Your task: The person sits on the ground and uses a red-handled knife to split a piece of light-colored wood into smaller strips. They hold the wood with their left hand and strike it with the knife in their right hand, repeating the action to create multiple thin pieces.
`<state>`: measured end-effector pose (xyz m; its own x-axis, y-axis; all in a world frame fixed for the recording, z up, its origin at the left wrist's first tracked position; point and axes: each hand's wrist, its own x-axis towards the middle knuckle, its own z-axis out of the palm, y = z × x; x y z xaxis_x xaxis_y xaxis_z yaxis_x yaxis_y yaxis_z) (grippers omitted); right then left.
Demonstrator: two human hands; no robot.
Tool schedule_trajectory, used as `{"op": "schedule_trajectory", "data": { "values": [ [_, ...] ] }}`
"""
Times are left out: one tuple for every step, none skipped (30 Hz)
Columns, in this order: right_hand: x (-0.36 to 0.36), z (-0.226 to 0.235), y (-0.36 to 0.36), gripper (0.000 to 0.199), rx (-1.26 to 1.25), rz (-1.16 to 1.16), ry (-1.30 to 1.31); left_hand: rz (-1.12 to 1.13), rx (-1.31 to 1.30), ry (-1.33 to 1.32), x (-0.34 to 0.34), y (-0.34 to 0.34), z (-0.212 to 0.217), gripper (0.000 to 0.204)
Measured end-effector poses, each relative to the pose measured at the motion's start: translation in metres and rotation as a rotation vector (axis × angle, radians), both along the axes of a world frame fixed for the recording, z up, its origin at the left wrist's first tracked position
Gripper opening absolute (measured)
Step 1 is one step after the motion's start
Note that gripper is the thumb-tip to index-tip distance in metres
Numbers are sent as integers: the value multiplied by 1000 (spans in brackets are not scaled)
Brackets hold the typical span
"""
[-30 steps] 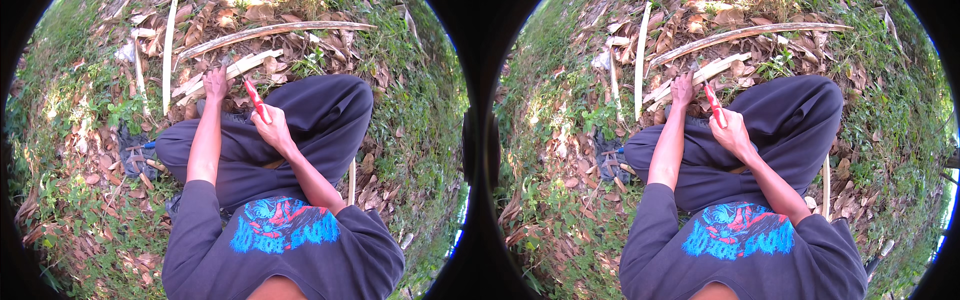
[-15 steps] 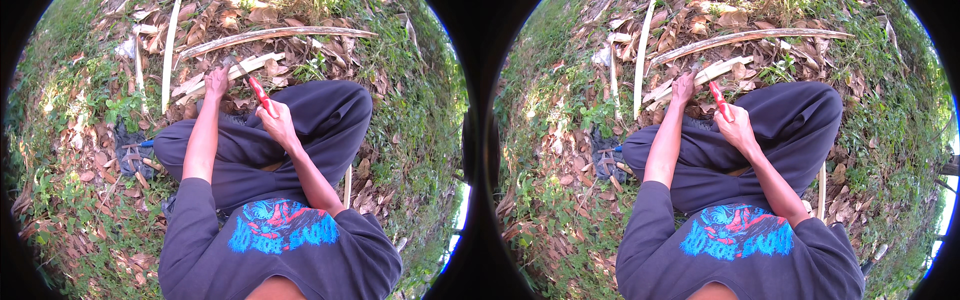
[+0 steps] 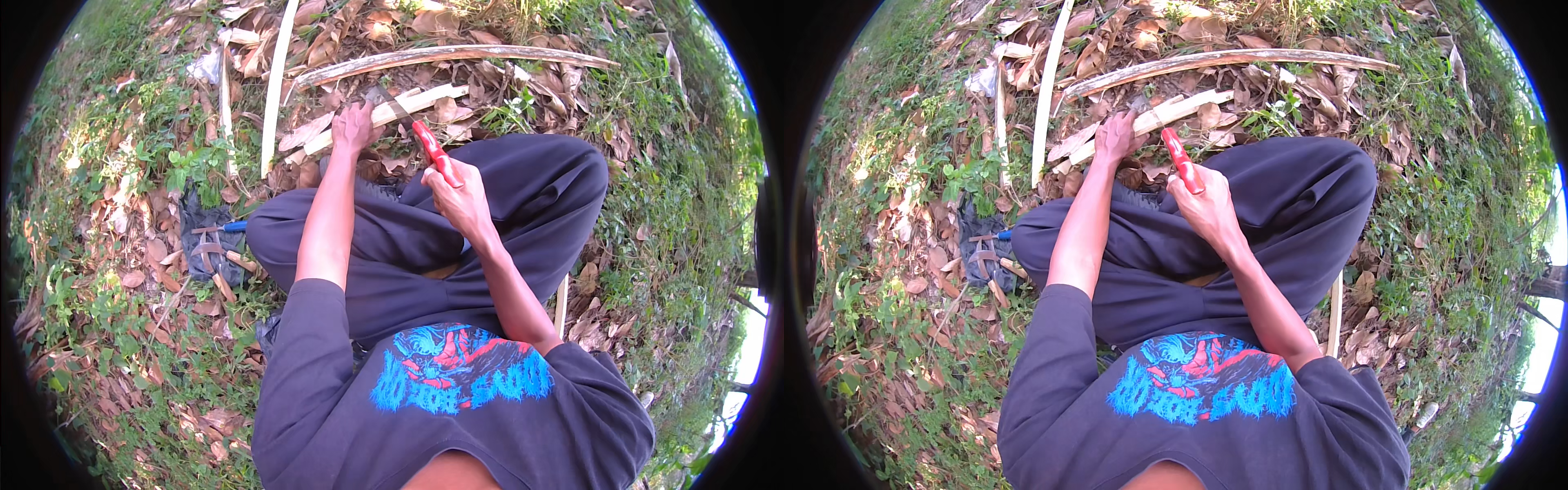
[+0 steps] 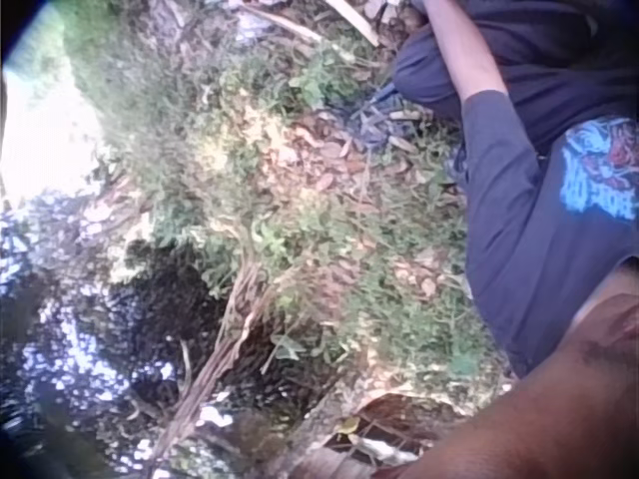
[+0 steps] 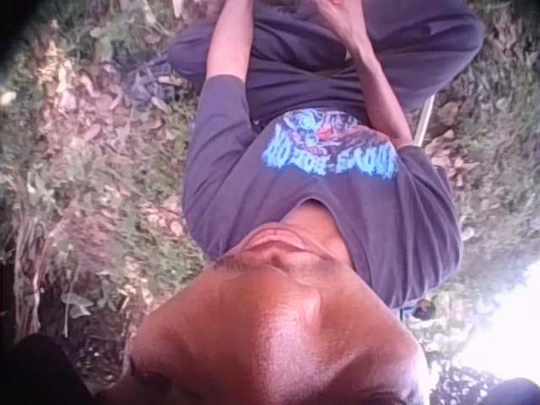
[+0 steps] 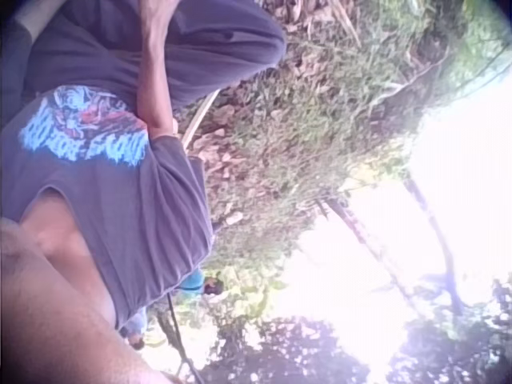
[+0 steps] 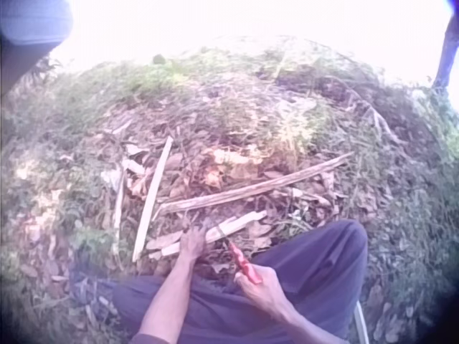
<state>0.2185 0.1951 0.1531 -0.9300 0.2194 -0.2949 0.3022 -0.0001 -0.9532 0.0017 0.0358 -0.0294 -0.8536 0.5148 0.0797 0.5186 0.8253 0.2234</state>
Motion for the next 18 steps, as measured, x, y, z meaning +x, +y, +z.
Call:
{"op": "schedule_trajectory", "data": {
  "values": [
    [0,9,-1,16,34,5,2,13,-19,-28,-2,1,2,58],
    [1,14,-2,16,69,9,4,26,-38,-57,-3,2,4,58],
    [3,14,-2,16,72,11,7,35,-32,-47,-3,2,4,57],
    [5,14,-1,16,77,12,9,44,-24,-37,-2,1,1,56],
    [7,14,0,16,82,13,12,52,-16,-28,-3,1,-1,55],
    [8,18,0,17,67,0,12,51,-14,-18,-4,1,-3,54],
    [10,21,-1,17,47,-12,8,50,-16,-12,-4,0,-6,52],
    [11,23,-1,17,28,-24,4,49,-19,-6,-4,-1,-8,51],
    [11,21,-1,17,42,-22,10,50,-31,8,-5,-1,-10,51],
    [11,18,-1,17,57,-20,14,51,-41,20,-7,1,-11,50],
    [11,16,-1,16,72,-17,19,52,-52,32,-7,2,-13,50],
    [12,18,-1,16,68,-14,18,48,-46,51,-6,2,-15,49],
    [13,21,-2,16,64,-11,17,43,-40,70,-5,1,-17,49],
    [14,23,-3,16,59,-9,16,37,-34,90,-4,1,-19,48],
    [15,22,-5,17,79,-2,16,30,-13,131,-4,-1,-21,48],
    [16,21,-7,17,99,7,16,24,8,174,-4,-3,-25,47],
    [17,21,-9,17,119,16,17,17,29,216,-4,-5,-30,46],
    [17,20,-12,17,130,14,25,24,12,180,-6,-6,-34,45]
  ]
}}
